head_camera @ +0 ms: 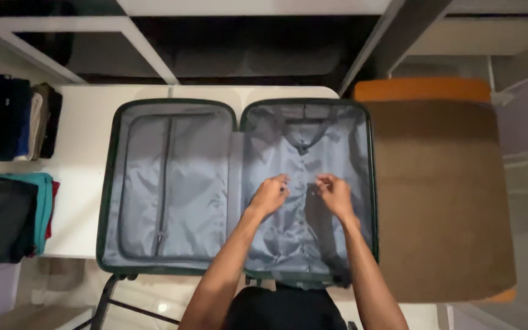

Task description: The person retrieves a green suitcase from under a table, places it on the table, and unzips it. They then pick up several folded clothes from a nearby surface and place them one by one into the suitcase, pressing them down to fit.

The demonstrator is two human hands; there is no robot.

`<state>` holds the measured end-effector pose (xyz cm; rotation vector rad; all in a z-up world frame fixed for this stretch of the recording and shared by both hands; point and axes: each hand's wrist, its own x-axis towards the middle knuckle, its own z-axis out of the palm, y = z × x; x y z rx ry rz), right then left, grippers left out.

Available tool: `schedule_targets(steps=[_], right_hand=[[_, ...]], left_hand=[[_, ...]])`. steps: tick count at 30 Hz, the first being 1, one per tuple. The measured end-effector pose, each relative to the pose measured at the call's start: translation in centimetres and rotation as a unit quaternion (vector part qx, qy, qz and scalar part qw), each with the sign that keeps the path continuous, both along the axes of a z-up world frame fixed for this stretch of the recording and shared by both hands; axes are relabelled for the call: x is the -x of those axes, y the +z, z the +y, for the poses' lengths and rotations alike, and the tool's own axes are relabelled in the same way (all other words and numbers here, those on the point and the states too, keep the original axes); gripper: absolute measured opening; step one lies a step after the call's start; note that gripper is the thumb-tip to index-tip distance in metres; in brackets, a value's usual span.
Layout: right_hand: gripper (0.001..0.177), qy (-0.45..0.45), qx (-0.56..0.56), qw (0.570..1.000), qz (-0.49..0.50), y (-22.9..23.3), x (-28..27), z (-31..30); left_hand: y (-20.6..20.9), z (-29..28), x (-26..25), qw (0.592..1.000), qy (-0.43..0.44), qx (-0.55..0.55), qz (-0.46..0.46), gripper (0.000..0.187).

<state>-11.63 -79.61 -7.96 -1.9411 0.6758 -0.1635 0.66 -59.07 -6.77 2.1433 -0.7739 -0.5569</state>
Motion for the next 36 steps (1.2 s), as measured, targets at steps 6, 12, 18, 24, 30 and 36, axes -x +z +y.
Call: schedule_targets(steps=[6,12,18,24,30,36], right_hand=[[0.035,0.043,0.046,0.998,-0.031,-4.2,-7.5,-2.6],[0.033,0.076,-0.016,0.997,-0.026,-5.0,-8.7,-2.4],[0.035,0.030,-0.022,0.998,-0.046,-6.1,-8.7,-2.5],[0.028,-0.011,-0.178,0.984,0.011,-3.6,-3.0,-1.5],[0.027,-0.009,-0.191,0.981,0.022,1.5,3.9,3.6],[0.025,-0.063,-0.063,0.994,0.057,6.3,8.5,8.1]], left_hand=[[-2.7,-7.8,-5.1,0.987,-0.035,-0.146,-0.055,0.077],[-5.6,-11.9,-7.7,0.976,-0.060,-0.207,-0.029,0.074],[-8.9,-11.0,-8.5,0.997,-0.039,-0.042,-0.056,0.062],[-4.8,-8.1,-7.5,0.875,0.066,0.219,0.427,0.056],[-3.7,-7.2,-5.0,0.894,0.077,0.276,0.345,0.047],[-0.1,-3.6,-0.4,0.960,0.005,0.078,0.269,0.047]])
